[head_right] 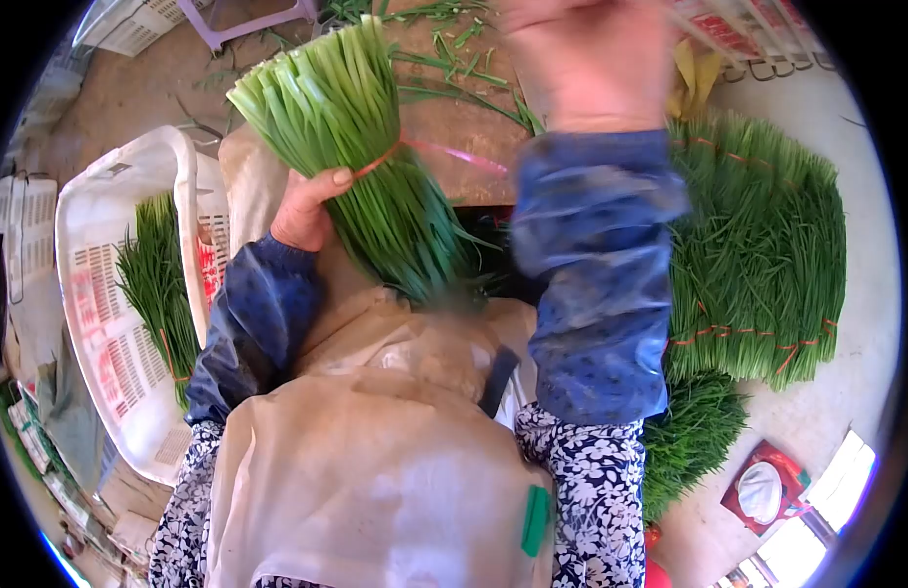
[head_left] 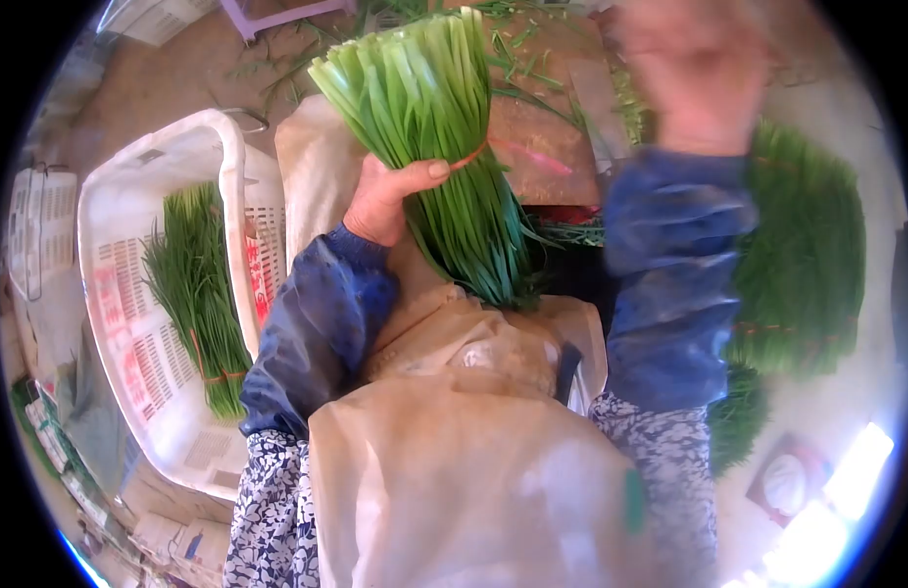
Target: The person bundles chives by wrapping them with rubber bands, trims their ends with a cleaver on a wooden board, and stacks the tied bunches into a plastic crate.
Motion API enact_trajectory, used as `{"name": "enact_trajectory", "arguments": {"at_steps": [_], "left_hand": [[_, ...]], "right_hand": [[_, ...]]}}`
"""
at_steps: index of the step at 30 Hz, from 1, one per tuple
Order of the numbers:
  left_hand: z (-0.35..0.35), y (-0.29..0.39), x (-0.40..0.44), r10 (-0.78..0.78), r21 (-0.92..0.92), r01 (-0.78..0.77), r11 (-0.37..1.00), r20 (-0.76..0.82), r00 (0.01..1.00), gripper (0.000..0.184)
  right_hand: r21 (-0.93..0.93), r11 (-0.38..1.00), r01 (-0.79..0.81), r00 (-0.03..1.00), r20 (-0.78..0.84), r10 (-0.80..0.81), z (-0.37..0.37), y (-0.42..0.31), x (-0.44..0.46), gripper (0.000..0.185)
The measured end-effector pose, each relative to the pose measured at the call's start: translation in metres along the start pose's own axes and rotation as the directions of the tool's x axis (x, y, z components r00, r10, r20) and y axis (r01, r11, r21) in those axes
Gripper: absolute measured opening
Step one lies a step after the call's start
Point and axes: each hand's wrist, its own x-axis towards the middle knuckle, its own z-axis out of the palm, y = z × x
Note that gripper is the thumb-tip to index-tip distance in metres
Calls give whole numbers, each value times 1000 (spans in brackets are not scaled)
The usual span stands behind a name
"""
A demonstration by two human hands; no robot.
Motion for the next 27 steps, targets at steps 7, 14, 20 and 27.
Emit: {"name": "enact_trajectory", "arguments": {"at_steps": [7,14,20,27], "left_hand": [[3,1,1,-12,37,13,999,-26,1000,42],[3,0,-3,-10,50,13,999,-64,998,44],[1,0,0,9,85,-4,996,-60,998,45],[-1,0,-4,-54,56,58,997,-67,996,45]], "right_hand": [[-970,-189,-151,988,-143,-55,-66,35,-70,17],[-973,95,-212,972,-200,121,-52,106,-101,19],[-942,101,-321,945,-311,97,-39,111,-92,10],[-975,151,-162,987,-159,31,-31,114,-67,10]]}}
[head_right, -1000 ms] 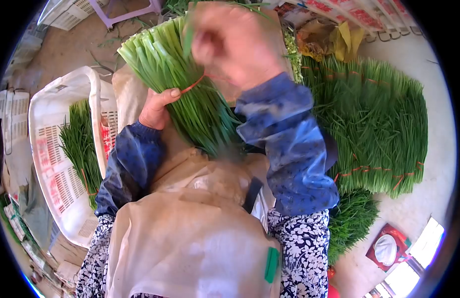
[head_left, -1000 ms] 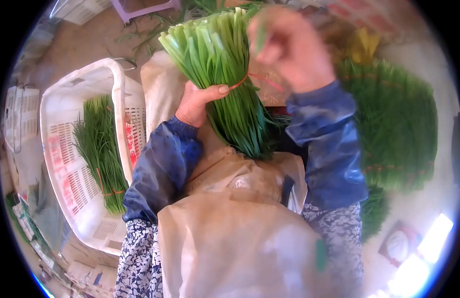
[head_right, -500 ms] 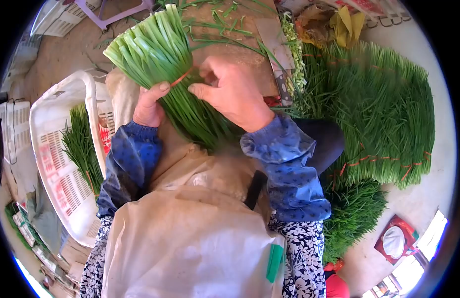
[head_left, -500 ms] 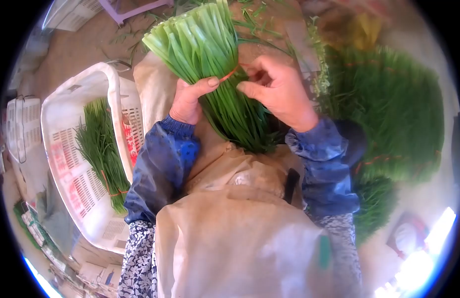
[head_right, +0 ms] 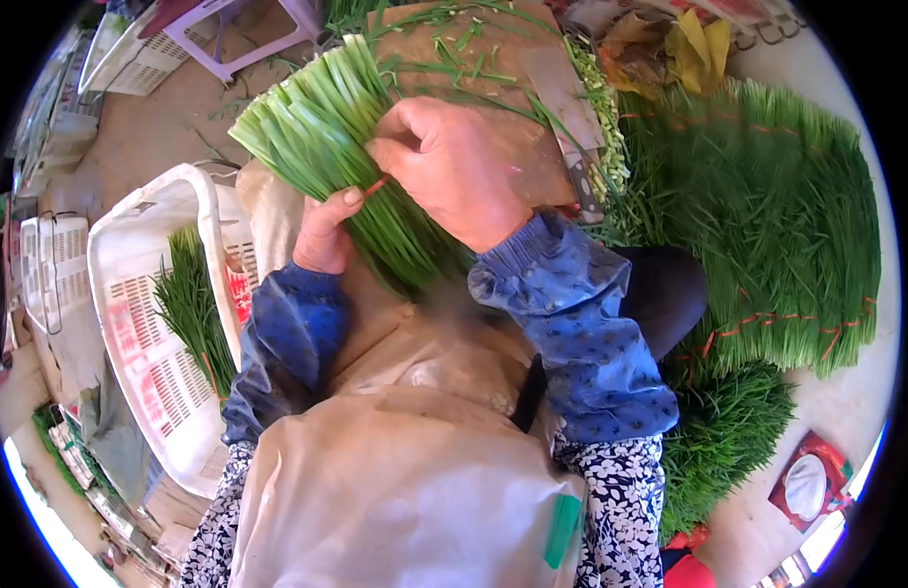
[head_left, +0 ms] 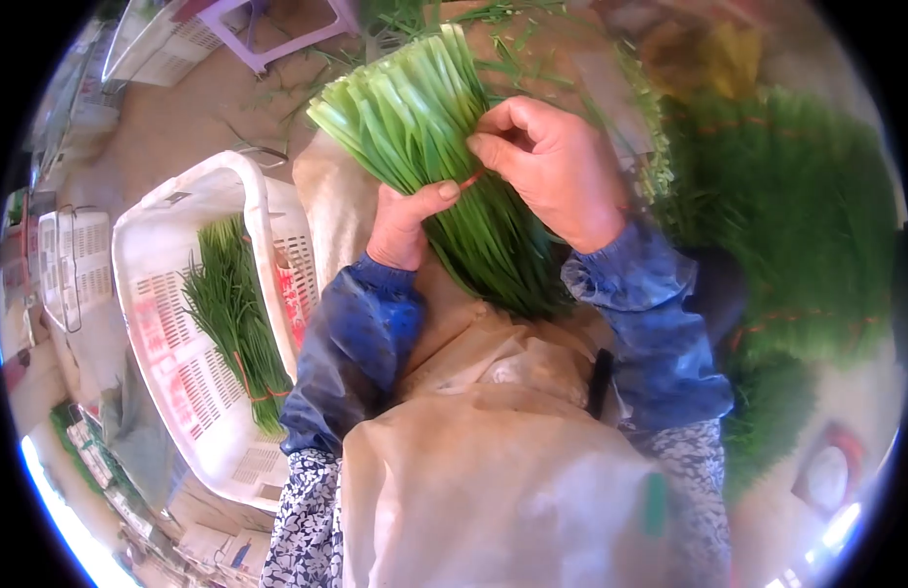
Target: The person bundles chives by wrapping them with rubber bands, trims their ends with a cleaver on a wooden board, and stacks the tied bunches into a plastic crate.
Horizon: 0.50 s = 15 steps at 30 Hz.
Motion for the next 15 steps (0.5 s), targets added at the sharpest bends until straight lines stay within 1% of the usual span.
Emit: {"name": "enact_trajectory", "arguments": {"at_steps": [1,2,4,5,7,8,9,10,11,12,14,15], "left_hand": [[-1,-1,0,5,9,-5,1000,-1,1000,45],[-2,-2,0,1,2,-1,1000,-1,1000,45],[1,0,3,-2,-2,2,1000,4,1000,45],[5,1,3,18,-9,-18,1000,0,1000,44],[6,2,-2,16,-12,-16,1000,-6,1000,44],[5,2,-1,30,11,-30,999,15,999,44],[3,0,0,44,31,-45,999,34,998,44],[0,0,3,43,32,-44,999,34,998,44],[-2,-3,3,25,15,-25,1000,31,999,45],[-3,-6,3,8,3,-8,1000,31,999,46],[3,-7,1,-3,-8,3,1000,25,1000,49],[6,-7,2,31,3,-32,999,46,998,50]], "right_hand": [[-13,999,-47,999,8,47,1,-2,1,11],[-6,999,-43,999,7,43,2,-5,1,11],[-173,985,-10,1000,-23,6,0,-11,2,14],[-171,985,-13,1000,-29,8,-2,-12,5,14],[-63,996,-59,997,54,63,-4,-9,9,14],[-60,996,-67,996,53,70,-6,-6,10,14],[125,972,-197,974,135,180,-9,-4,12,12],[294,899,-323,937,232,261,-12,-4,16,11],[475,767,-431,891,358,280,-18,-7,19,12],[477,762,-437,890,354,289,-22,-12,22,12],[694,591,-410,887,455,81,-30,-29,32,17],[700,588,-406,893,440,93,-45,-35,35,17]]}}
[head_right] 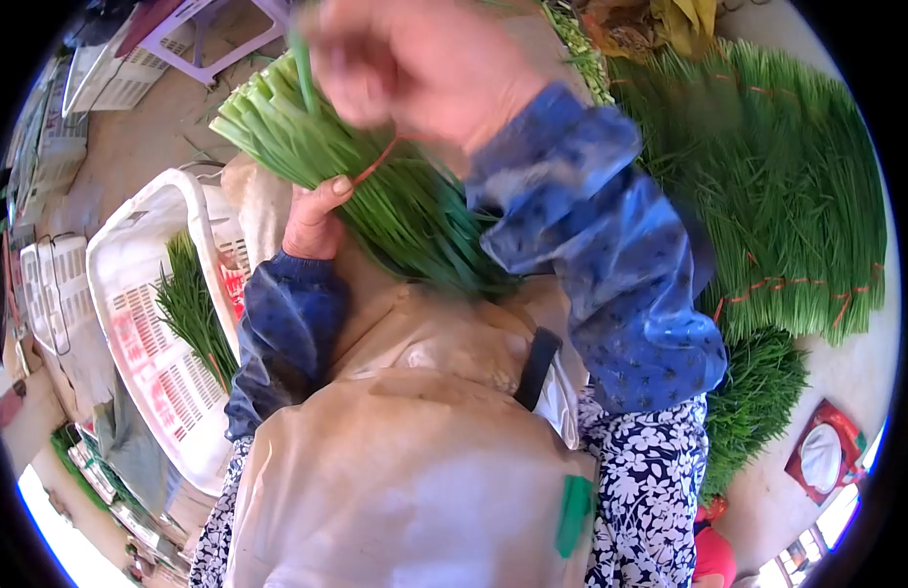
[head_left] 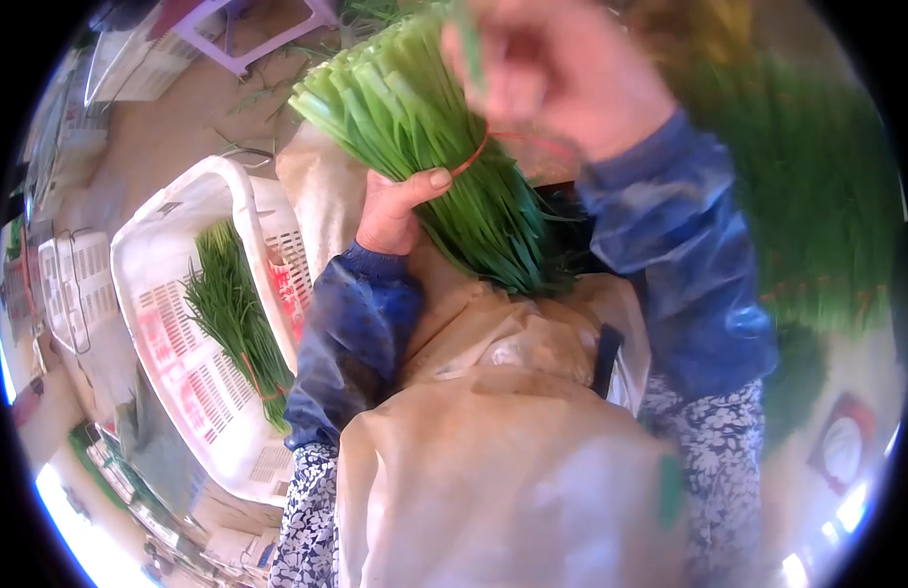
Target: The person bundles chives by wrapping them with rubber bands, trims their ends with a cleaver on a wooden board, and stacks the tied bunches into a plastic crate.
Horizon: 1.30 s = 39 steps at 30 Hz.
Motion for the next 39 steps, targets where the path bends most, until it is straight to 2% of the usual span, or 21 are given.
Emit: {"name": "enact_trajectory", "arguments": {"at_steps": [3,4,5,6,7,9,11,13,17,20,22,25,27,29,30,33,35,36,37,38,39], "left_hand": [[1,4,-2,26,-2,-26,1000,-14,1000,52],[-1,3,0,21,-27,-22,999,-24,999,52],[-4,2,0,21,-52,-23,998,-40,999,53],[-5,3,0,26,-56,-28,998,-43,999,53],[-6,3,0,28,-47,-30,998,-50,998,54],[-2,0,2,21,-54,-24,998,-54,998,55],[-1,1,1,25,-42,-26,999,-22,999,54],[0,1,-1,30,-30,-30,999,-15,999,53],[-10,-2,0,41,21,-40,999,-55,998,50],[-1,0,0,87,30,-87,996,-12,996,47],[-3,6,-1,-66,-13,68,998,93,993,44],[20,-8,7,-7,15,3,1000,230,973,49],[-11,13,-2,21,-193,15,981,185,982,59],[-12,9,-2,66,-246,-19,969,183,981,64],[-11,5,1,107,-204,-80,976,125,986,70],[-14,14,-3,93,-196,-63,979,146,985,83],[-12,18,-6,228,-255,-203,945,70,971,78],[-8,34,-13,224,-344,-185,921,76,972,77],[-2,38,-17,262,-349,-234,907,33,965,77],[-3,51,-15,272,-378,-263,888,-32,962,74],[-4,67,6,298,-384,-324,864,-128,946,71]], "right_hand": [[501,793,346,885,105,-453,-25,-47,-6,16],[501,793,346,885,105,-453,-46,-51,-16,16],[-124,927,354,933,-21,-359,-74,-56,-30,17],[-689,712,135,919,-181,-349,-100,-59,-44,22],[-944,244,-221,848,-309,-430,-114,-53,-51,28],[-994,60,95,816,43,-576,-78,30,-56,37],[-867,496,43,903,-178,-391,-22,62,-57,27],[-890,455,-37,937,-189,-295,-22,90,-48,29],[-967,253,25,919,-78,-387,-19,92,-39,24],[-952,306,12,952,-83,-296,-19,77,-35,18],[-651,735,-190,974,-218,59,-2,48,-38,14],[-112,963,-247,931,-304,204,-33,50,-66,21],[93,987,-130,945,-291,152,-17,74,-39,7],[540,836,-102,993,10,114,-49,81,-34,14],[585,810,-44,997,82,-5,-35,53,-26,15],[470,868,163,975,59,-215,-16,-11,-21,18],[-285,949,138,950,-233,-208,-89,-26,-31,12],[-562,825,-50,907,-372,-198,-126,-34,-37,19],[-955,274,-117,934,-200,-297,-135,-26,-37,39],[-909,-388,-151,957,-36,-288,-118,-22,-31,61],[-915,-390,-108,968,-8,-249,-113,-26,-1,61]]}}
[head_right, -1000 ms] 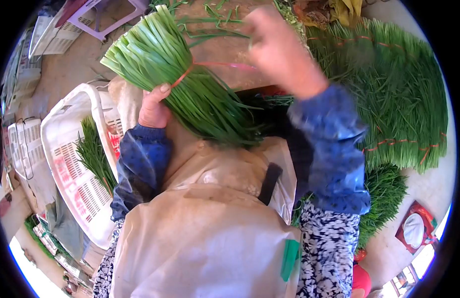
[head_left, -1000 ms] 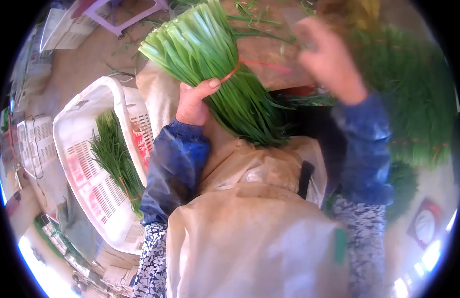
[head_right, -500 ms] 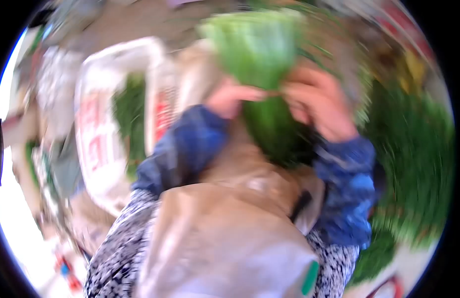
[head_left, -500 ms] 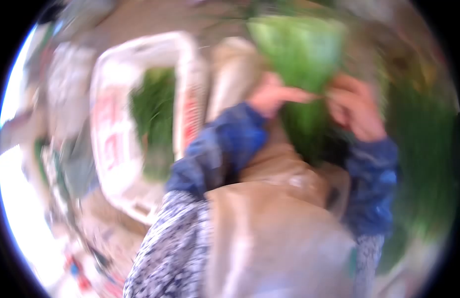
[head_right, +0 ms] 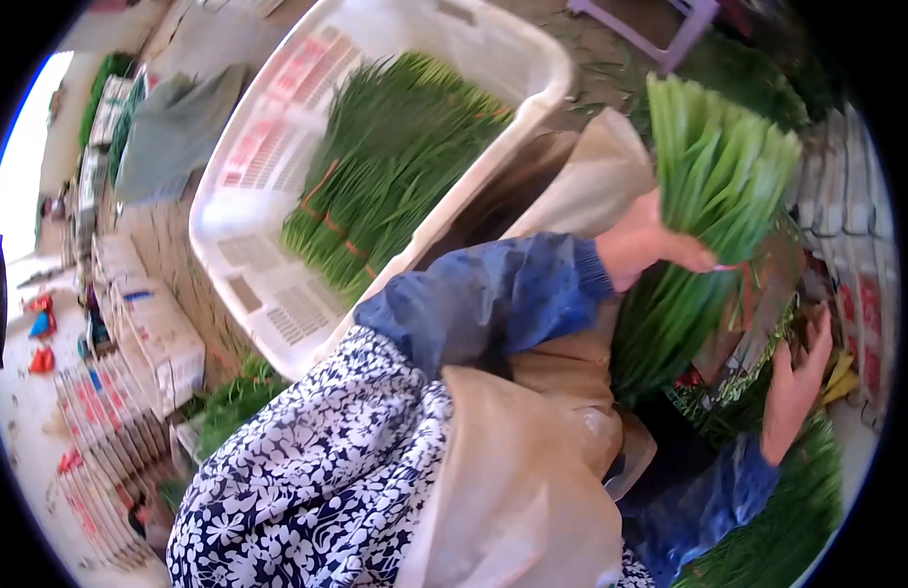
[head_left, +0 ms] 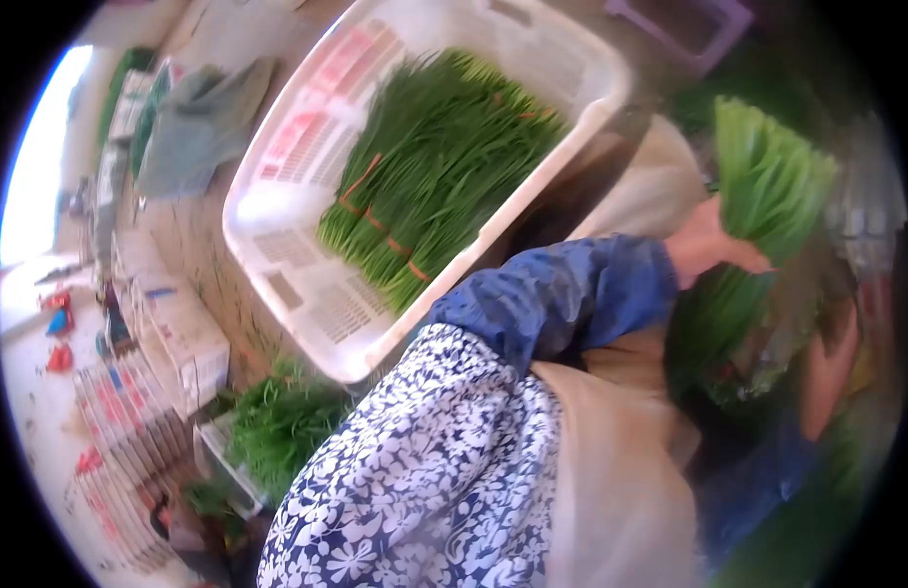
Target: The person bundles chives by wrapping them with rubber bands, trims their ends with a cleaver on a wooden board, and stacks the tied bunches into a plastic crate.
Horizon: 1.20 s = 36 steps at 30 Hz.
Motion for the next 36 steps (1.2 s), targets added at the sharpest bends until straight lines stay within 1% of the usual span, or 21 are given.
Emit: {"name": "enact_trajectory", "arguments": {"at_steps": [2,5,6,7,8,10,11,12,16,17,20,22,24,26,27,28,29,31,32,34,36], "left_hand": [[23,25,2,68,-2,-68,998,-28,997,60],[38,51,-11,294,-160,-290,943,3,956,50],[37,55,-13,321,-97,-322,942,-32,947,45],[37,62,-13,357,-41,-360,932,-58,932,40],[24,65,-20,480,185,-475,860,18,877,40],[-2,78,-31,327,157,-322,934,-8,945,49],[18,92,-38,280,-121,-280,952,-11,960,58],[11,103,-43,419,140,-402,905,-117,901,60],[3,102,-84,403,-76,-489,869,-464,789,38],[6,98,-100,406,-52,-483,874,-469,785,40],[24,87,-164,312,122,-287,950,-394,864,75],[28,109,-211,-61,228,151,962,-358,932,86],[36,150,-245,-500,289,678,675,-497,709,73],[46,189,-261,-485,621,595,511,-364,795,73],[43,193,-261,-160,789,202,580,-133,978,78],[43,196,-258,167,837,-215,504,150,974,83],[56,204,-244,190,987,-154,50,142,971,91],[57,204,-205,124,825,-67,-561,164,979,104],[33,196,-193,26,727,-90,-681,146,989,111],[-6,183,-180,-82,544,-125,-830,103,991,102],[-20,185,-183,-43,646,-46,-762,20,999,96]], "right_hand": [[754,654,55,991,-124,59,-18,-98,-7,73],[589,769,248,968,-177,-176,-46,-177,2,100],[456,823,340,934,-269,-236,-53,-204,2,104],[588,693,417,908,-305,-287,-67,-246,1,107],[450,744,494,868,-311,-388,-70,-257,2,108],[146,757,637,756,-310,-576,-73,-280,4,112],[128,741,659,737,-309,-601,-69,-285,10,116],[131,708,694,709,-294,-641,-63,-291,17,117],[168,688,706,702,-293,-649,-24,-306,40,103],[324,614,719,691,-248,-679,-18,-304,44,99],[587,404,701,595,-170,-786,-38,-287,60,88],[877,284,387,407,114,-906,-39,-277,65,82],[913,388,125,274,344,-898,-9,-273,70,82],[840,420,344,249,349,-903,-4,-278,68,81],[844,419,336,244,352,-904,-2,-280,66,81],[830,399,389,269,312,-911,-1,-280,63,81],[807,377,454,295,263,-919,0,-281,66,80],[802,397,447,335,261,-905,-4,-281,65,79],[803,421,422,372,270,-888,-4,-282,59,79],[371,575,729,501,282,-818,-32,-294,31,80],[162,442,882,430,106,-897,-37,-311,6,82]]}}
